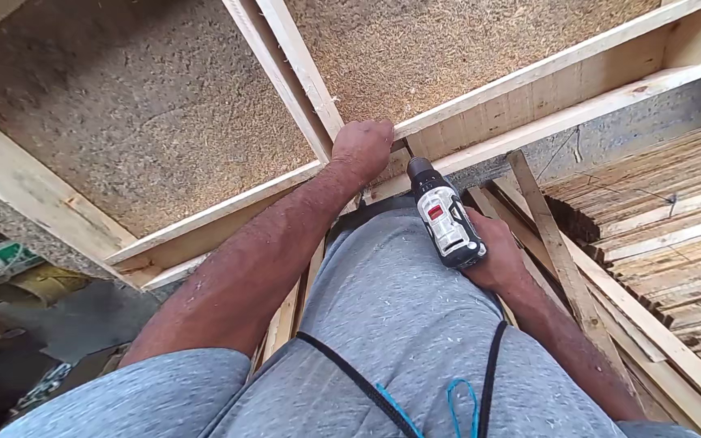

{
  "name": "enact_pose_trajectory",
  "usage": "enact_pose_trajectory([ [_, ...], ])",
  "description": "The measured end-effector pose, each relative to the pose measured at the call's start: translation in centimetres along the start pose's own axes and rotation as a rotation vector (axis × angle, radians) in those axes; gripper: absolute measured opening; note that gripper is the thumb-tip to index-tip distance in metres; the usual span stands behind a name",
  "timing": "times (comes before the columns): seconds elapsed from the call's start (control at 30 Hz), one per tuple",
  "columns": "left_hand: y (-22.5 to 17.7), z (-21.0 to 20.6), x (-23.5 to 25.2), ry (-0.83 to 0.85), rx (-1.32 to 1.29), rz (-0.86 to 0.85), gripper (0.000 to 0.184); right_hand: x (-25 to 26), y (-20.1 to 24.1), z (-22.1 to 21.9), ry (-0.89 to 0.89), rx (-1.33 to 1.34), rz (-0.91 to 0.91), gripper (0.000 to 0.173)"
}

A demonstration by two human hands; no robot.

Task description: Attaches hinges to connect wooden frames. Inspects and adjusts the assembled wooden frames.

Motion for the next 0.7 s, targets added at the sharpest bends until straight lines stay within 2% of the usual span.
enact_pose_trajectory([
  [0.1, 0.1, 0.0, 0.0, -0.015, -0.01, -0.012, 0.026, -0.1, 0.0, -0.5, -0.009, -0.025, -0.002, 0.055],
  [0.37, 0.2, -0.1, 0.1, -0.019, -0.029, -0.012, 0.026, -0.1, 0.2, -1.1, 0.107, -0.076, -0.08, 0.056],
  [0.7, 0.0, 0.0, 0.2, 0.02, -0.01, 0.015, 0.027, 0.0, 0.4, -1.4, 0.072, -0.069, -0.087, 0.052],
])
Point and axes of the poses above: each hand's wrist, its own x-axis towards the middle knuckle, its own z-axis out of the back of the hand, y = z × x, the point moved 3 cm from there along x, towards the middle knuckle, and after that the axes turned 4 degrees about z, right-handed, at the moved point
